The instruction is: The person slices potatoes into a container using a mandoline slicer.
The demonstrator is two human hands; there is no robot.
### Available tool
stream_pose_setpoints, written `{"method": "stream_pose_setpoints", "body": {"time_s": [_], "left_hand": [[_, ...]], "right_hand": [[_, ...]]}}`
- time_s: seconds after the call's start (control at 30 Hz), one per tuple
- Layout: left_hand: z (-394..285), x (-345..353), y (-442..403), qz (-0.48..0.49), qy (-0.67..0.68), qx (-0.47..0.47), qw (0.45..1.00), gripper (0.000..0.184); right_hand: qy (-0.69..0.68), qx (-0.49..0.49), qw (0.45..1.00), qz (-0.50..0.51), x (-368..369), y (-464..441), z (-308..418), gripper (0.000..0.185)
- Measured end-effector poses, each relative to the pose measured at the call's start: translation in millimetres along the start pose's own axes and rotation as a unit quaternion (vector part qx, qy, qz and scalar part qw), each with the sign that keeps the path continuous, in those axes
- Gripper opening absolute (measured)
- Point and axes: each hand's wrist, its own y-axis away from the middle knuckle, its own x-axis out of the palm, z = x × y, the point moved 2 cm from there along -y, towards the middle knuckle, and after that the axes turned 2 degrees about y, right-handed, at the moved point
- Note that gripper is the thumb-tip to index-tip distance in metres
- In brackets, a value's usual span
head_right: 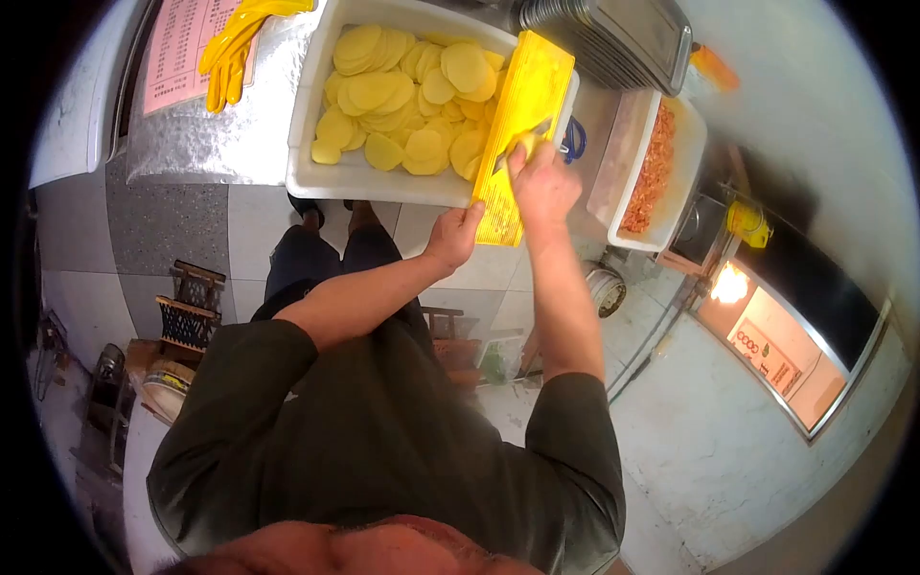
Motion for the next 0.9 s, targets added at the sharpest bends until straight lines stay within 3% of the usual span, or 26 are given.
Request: {"method": "stream_pose_setpoints", "body": {"time_s": [0.13,0.23,0.33,0.43,0.57,0.77,0.9], "left_hand": [[-0.5,0.6,2.2,-0.018,-0.021,0.007,1.0,0.058],[-4.1,4.2,4.5,-0.06,-0.008,-0.003,0.998,0.06],[-3.6,5.3,3.4,-0.084,-0.005,0.053,0.995,0.058],[-8.7,1.1,5.7,-0.039,-0.009,0.007,0.999,0.057],[3.3,8.2,1.7,-0.055,0.018,0.018,0.998,0.058],[-3.6,3.2,2.0,-0.037,0.002,0.002,0.999,0.059],[-0.7,3.9,4.2,-0.046,-0.023,0.023,0.998,0.061]], "right_hand": [[0.026,0.075,0.995,0.066,17.4,-100.4,-3.6,0.04],[0.019,0.054,0.996,0.07,25.1,-130.7,-6.5,0.042],[0.013,0.039,0.997,0.063,6.8,-75.3,1.0,0.04],[-0.012,-0.034,0.999,0.005,-6.4,9.7,-0.2,0.031],[-0.029,-0.026,0.999,0.031,-29.3,73.2,10.5,0.029],[-0.04,-0.027,0.999,0.0,-28.2,63.8,13.4,0.027],[0.032,-0.006,0.998,-0.06,4.6,-13.1,4.7,0.028]]}}
